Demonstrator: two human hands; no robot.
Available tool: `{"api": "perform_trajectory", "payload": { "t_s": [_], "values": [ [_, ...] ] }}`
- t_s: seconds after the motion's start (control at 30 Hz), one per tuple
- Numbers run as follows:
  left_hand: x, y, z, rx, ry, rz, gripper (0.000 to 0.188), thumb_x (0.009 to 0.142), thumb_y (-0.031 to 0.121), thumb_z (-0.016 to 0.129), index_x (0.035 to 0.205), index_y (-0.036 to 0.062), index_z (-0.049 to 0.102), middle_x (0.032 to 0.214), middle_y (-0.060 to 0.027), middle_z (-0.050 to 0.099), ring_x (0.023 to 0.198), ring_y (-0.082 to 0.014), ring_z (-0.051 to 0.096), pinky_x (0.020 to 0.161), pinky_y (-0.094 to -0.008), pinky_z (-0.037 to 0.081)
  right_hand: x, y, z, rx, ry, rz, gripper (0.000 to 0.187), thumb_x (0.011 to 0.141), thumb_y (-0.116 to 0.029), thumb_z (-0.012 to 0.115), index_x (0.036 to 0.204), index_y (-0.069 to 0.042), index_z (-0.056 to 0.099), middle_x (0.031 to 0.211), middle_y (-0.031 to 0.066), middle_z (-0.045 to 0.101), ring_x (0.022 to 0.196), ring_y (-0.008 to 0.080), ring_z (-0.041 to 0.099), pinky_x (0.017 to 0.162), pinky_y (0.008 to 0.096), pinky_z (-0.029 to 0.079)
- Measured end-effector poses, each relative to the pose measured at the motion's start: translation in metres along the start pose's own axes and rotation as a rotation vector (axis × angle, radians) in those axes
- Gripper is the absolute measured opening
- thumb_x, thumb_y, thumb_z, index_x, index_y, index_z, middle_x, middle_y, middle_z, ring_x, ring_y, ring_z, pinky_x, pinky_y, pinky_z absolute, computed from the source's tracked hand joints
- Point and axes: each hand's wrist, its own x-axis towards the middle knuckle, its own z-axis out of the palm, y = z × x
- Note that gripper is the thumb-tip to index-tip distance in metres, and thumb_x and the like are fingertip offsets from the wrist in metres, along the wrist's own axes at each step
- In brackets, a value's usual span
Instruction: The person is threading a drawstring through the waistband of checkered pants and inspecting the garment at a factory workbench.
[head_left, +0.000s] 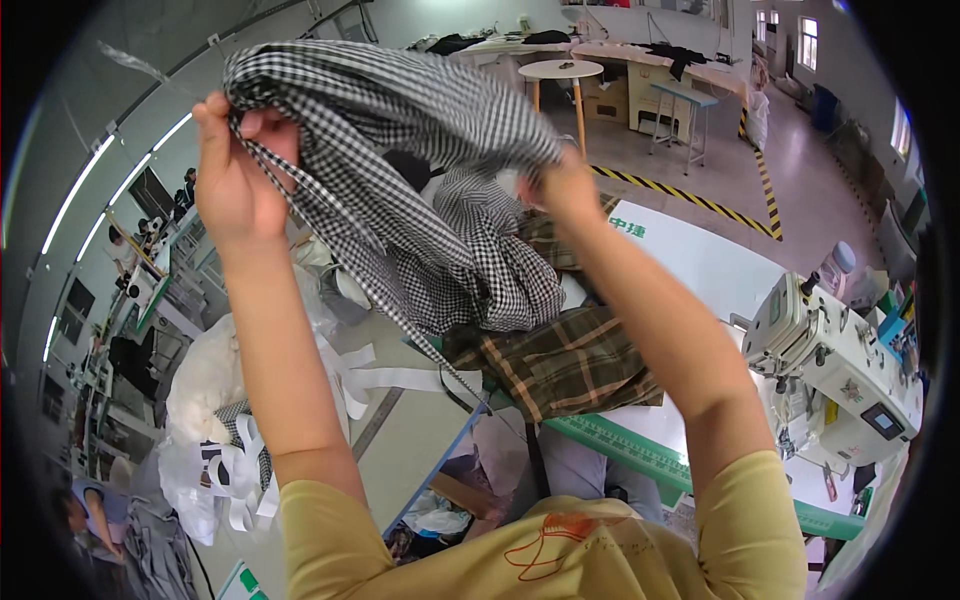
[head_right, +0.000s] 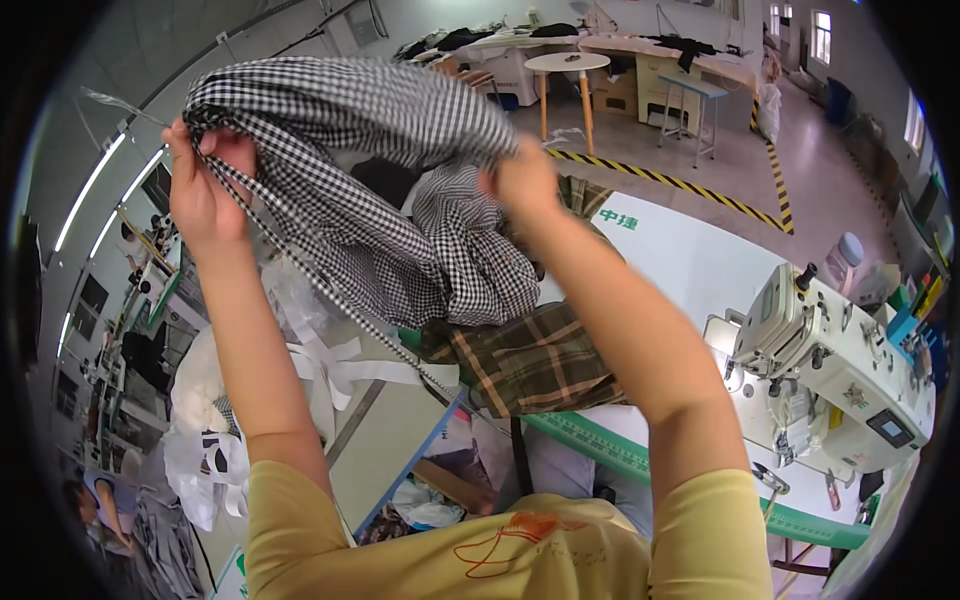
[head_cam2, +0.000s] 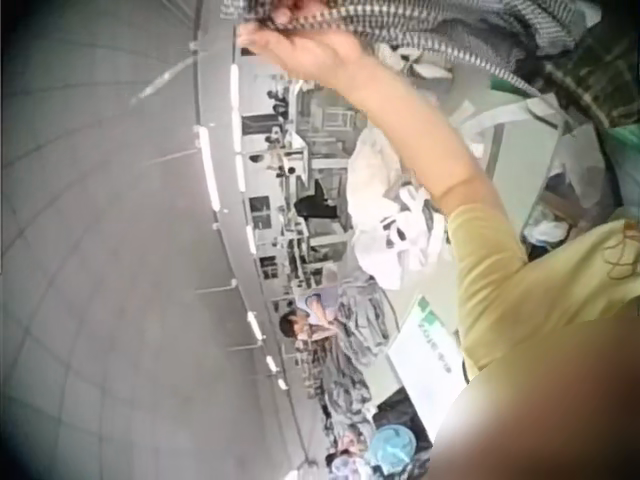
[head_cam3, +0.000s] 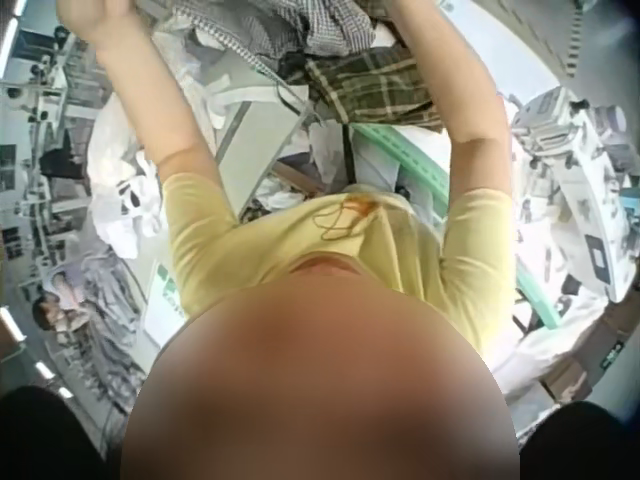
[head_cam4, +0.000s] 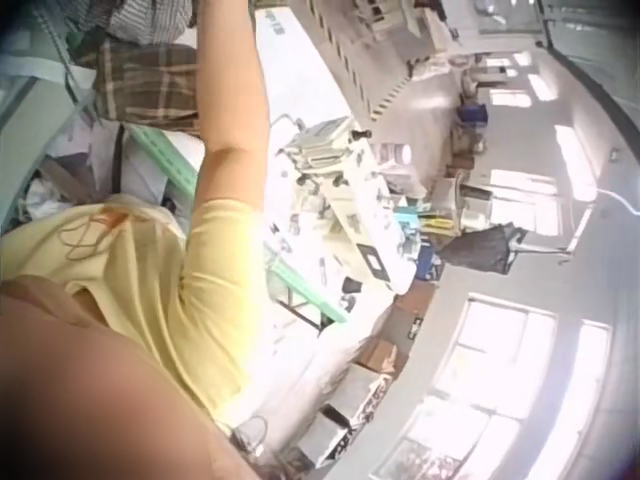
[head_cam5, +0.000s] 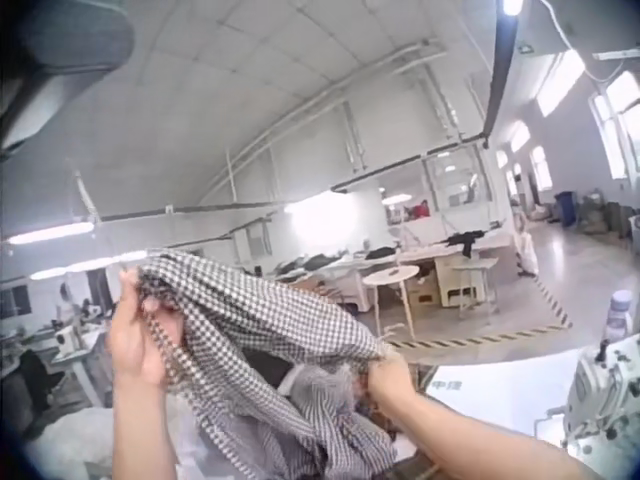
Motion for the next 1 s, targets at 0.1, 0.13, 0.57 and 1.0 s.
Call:
{"api": "perform_trajectory", "payload": {
  "t_s": [0.1,0.13,0.57,1.0],
  "values": [
    [-0.005,0.004,-0.032,0.087,0.248,-0.012,0.020,0.095,0.023,0.046,0.094,0.0064,0.057,0.086,-0.0029,0.056,0.078,-0.0136,0.048,0.085,-0.0324,0.040,0.028,-0.078,-0.059,0.315,-0.045,-0.206,0.020,0.091,-0.015,0.040,0.090,-0.003,0.056,0.071,0.0061,0.059,0.058,0.0112,0.056,0.049,0.0235,0.045],
    [-0.007,0.001,-0.036,0.088,0.288,-0.021,0.019,0.094,0.022,0.048,0.093,0.0053,0.057,0.086,-0.0033,0.056,0.078,-0.0139,0.050,0.082,-0.0318,0.042,0.023,-0.100,-0.063,0.338,0.009,-0.220,0.018,0.090,-0.017,0.049,0.095,-0.002,0.057,0.078,0.0073,0.061,0.065,0.0120,0.059,0.057,0.0234,0.048],
    [0.059,-0.033,-0.013,0.197,0.391,0.012,0.020,0.094,0.019,0.049,0.097,-0.0003,0.054,0.087,-0.0071,0.056,0.076,-0.0172,0.052,0.078,-0.0351,0.046,-0.053,0.059,0.010,-0.381,-0.287,0.040,0.028,0.077,-0.002,0.042,0.100,0.003,0.057,0.101,0.0245,0.060,0.090,0.0391,0.058,0.080,0.0409,0.046],
    [-0.056,0.016,-0.072,0.194,0.682,-0.182,0.018,0.092,0.022,0.054,0.098,0.0052,0.052,0.070,0.0021,0.042,0.055,-0.0072,0.035,0.053,-0.0208,0.034,0.002,-0.237,-0.057,0.892,-0.669,-0.312,0.038,0.092,-0.017,0.027,0.101,0.003,0.058,0.102,0.0176,0.063,0.096,0.0274,0.059,0.089,0.0409,0.047]
  ]
}}
